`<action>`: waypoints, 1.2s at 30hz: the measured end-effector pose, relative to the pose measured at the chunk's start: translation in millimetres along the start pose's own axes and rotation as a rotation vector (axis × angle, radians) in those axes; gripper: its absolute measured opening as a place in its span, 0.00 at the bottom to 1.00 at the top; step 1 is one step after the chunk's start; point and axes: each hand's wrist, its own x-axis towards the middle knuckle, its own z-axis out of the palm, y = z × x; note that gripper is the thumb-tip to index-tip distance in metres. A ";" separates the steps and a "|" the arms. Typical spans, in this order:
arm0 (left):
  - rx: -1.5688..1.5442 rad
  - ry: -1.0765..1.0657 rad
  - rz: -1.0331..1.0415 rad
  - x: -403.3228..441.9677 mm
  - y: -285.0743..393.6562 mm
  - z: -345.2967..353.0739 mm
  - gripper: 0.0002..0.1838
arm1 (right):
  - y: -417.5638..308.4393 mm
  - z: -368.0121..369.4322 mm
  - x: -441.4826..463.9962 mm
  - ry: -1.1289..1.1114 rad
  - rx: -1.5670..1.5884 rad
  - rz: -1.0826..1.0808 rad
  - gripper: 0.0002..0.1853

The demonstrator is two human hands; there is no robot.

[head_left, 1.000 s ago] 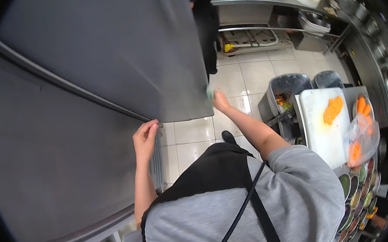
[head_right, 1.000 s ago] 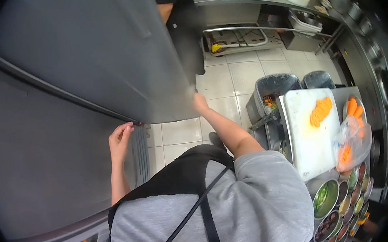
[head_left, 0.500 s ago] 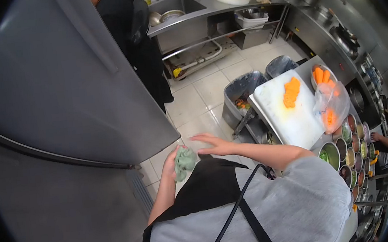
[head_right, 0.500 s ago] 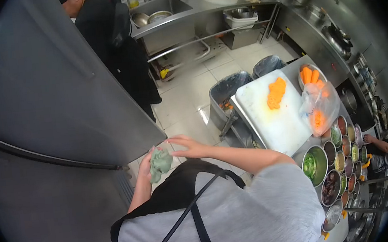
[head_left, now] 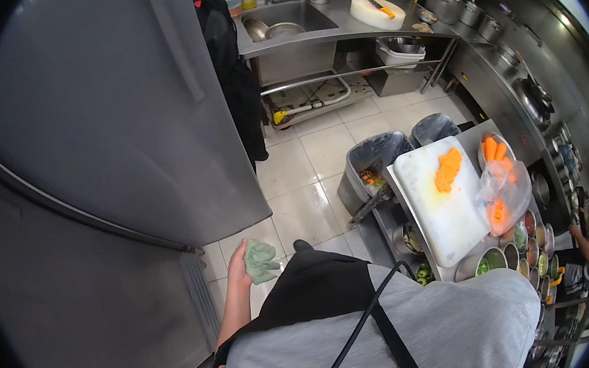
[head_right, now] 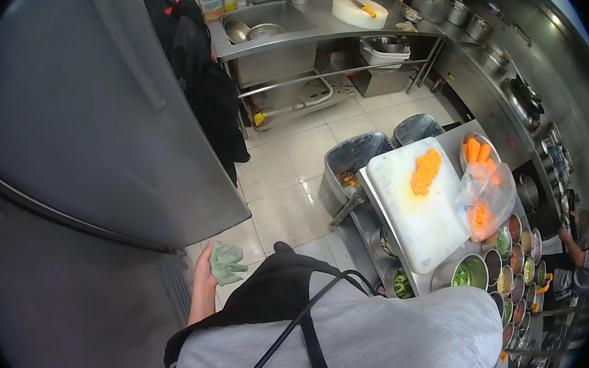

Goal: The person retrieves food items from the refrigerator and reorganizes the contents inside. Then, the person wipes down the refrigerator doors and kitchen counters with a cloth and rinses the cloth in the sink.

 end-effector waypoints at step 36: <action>0.616 1.727 0.719 -322.3 -121.0 -55.3 0.23 | -24.3 668.8 -577.6 -2.202 -0.224 -1.235 0.25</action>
